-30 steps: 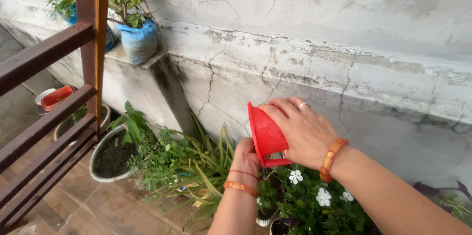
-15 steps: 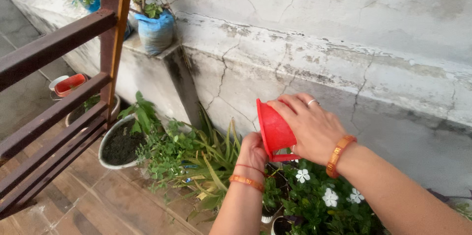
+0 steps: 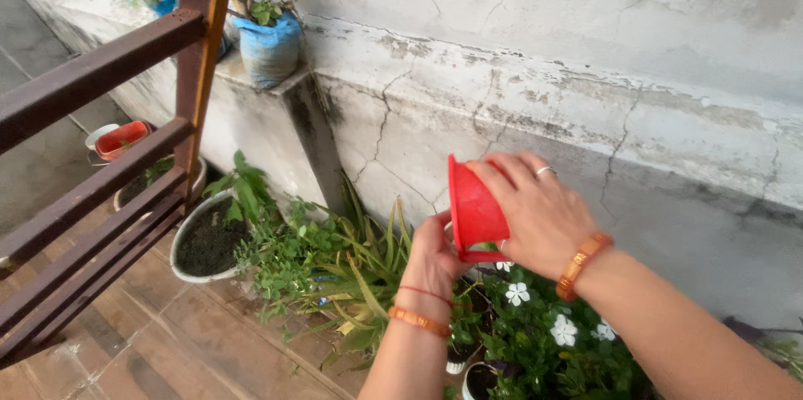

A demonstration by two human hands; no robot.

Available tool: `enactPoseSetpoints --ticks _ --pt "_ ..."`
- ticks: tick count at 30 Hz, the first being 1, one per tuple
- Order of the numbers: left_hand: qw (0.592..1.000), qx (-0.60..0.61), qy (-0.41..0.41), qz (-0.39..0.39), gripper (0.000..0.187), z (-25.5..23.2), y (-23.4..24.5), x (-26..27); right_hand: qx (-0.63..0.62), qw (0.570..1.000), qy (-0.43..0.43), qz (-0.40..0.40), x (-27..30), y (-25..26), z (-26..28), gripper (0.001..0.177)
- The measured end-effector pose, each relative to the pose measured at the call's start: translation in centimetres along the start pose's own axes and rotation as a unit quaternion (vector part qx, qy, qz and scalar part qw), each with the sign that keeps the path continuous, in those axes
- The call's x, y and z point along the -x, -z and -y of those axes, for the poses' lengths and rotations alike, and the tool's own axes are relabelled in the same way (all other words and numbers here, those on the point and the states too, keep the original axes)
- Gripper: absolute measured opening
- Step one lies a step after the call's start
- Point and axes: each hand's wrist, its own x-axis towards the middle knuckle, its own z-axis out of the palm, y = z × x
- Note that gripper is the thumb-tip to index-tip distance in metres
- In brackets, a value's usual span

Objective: The person scoops water from a bucket using a red plastic cup and waters several potted plants on a balcony. The person moves between different plant pots, pouring water at the base of each plant.

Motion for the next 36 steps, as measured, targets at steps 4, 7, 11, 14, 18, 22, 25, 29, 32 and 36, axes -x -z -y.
enactPoseSetpoints --ticks 4,7,11,14,18,22,25,29,32,36 --pt "0.997 -0.063 -0.037 0.02 0.04 0.8 -1.3 3.7 -0.046 0.998 -0.028 -0.027 1.0 -0.6 -0.9 0.115" --pt "0.987 -0.135 -0.08 0.034 0.044 1.8 -1.5 6.5 -0.087 0.994 -0.031 -0.06 2.3 -1.0 -1.5 0.11" --pt "0.973 -0.19 -0.13 0.027 0.051 3.9 -1.2 9.8 -0.122 0.99 -0.057 -0.042 4.5 -1.0 -1.7 0.114" --pt "0.966 -0.205 -0.16 0.004 0.055 5.5 -1.4 12.2 -0.138 0.988 -0.057 -0.046 6.6 -0.3 -1.7 0.119" --pt "0.953 -0.219 -0.208 0.017 0.057 8.2 -1.9 15.8 -0.177 0.98 -0.051 -0.079 10.7 1.1 -1.8 0.119" --pt "0.958 -0.203 -0.202 0.013 0.055 12.4 -2.3 20.3 -0.192 0.977 -0.05 -0.08 16.2 3.0 -2.2 0.116" --pt "0.955 -0.199 -0.218 0.008 0.053 15.9 -1.6 23.8 -0.204 0.976 -0.059 -0.042 20.4 4.0 -2.3 0.113" --pt "0.952 -0.209 -0.225 -0.012 0.045 19.6 -0.2 28.3 -0.223 0.973 -0.052 -0.01 25.1 4.6 -1.8 0.112" --pt "0.95 -0.213 -0.225 -0.021 0.042 21.0 1.1 31.6 -0.234 0.972 -0.03 0.0 27.4 5.0 -0.3 0.114" --pt "0.947 -0.198 -0.253 -0.02 0.041 21.5 3.9 35.7 -0.259 0.966 0.011 0.021 29.1 4.8 2.3 0.118"
